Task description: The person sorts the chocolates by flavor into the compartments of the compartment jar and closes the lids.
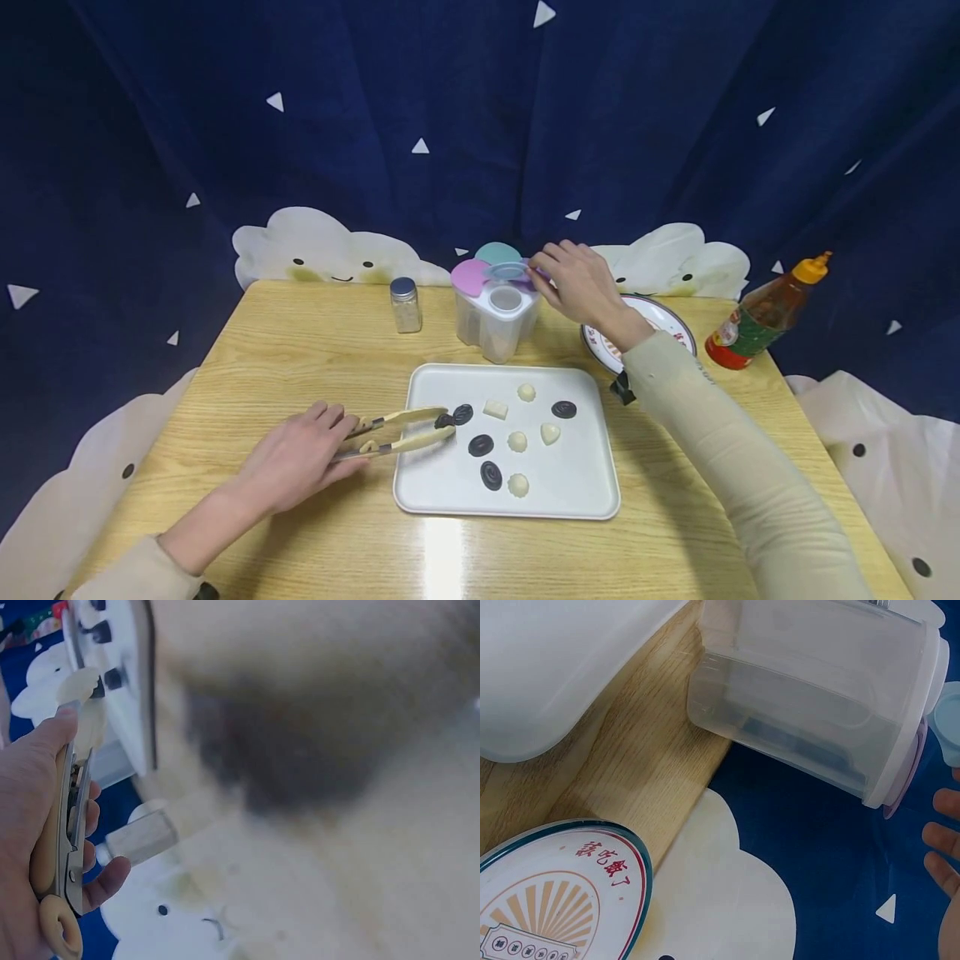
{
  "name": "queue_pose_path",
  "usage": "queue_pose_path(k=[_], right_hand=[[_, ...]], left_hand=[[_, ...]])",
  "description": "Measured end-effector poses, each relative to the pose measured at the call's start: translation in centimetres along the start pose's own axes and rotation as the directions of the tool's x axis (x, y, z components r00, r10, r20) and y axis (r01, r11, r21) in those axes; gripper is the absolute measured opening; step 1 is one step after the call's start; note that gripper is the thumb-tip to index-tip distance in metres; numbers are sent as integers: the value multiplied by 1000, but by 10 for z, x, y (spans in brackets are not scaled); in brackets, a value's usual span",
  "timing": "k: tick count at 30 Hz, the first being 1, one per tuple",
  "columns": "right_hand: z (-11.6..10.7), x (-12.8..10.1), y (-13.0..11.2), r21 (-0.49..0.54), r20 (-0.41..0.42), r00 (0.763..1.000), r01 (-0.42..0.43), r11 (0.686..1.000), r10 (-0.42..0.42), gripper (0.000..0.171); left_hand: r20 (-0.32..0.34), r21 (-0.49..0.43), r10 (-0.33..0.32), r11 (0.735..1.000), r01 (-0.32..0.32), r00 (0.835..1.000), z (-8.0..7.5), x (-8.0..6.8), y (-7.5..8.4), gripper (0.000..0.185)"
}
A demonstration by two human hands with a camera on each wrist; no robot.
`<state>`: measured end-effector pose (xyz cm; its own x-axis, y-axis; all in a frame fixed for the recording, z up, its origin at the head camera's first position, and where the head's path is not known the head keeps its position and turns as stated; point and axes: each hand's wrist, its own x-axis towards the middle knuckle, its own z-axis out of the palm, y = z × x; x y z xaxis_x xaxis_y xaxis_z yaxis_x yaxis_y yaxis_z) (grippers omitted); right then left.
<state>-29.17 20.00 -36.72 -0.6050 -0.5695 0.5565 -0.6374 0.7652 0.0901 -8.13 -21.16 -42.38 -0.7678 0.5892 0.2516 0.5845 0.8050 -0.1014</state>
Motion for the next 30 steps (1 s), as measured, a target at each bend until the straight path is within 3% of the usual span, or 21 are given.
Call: queue_pose_path(k=[9,18,23,30], right_hand=[[-1,0,-1,2,-3,1000,5,1000,-5,22],[-3,0,-1,-1,-10,1000,9,1000,-9,20],[-3,0,0,-5,-22,1000,12,1000,-12,21],[-2,0,0,-7,-36,999,16,1000,-16,21]], left_hand=[[-48,10,6,1000,-5,999,-30,28,-12,53],[-115,-16,-49,999,47,992,-56,75,-23,53],[-108,-27,-72,997,69,992,-60,100,-26,53],[-84,-44,-91,995,87,992,-54,127,-19,56]])
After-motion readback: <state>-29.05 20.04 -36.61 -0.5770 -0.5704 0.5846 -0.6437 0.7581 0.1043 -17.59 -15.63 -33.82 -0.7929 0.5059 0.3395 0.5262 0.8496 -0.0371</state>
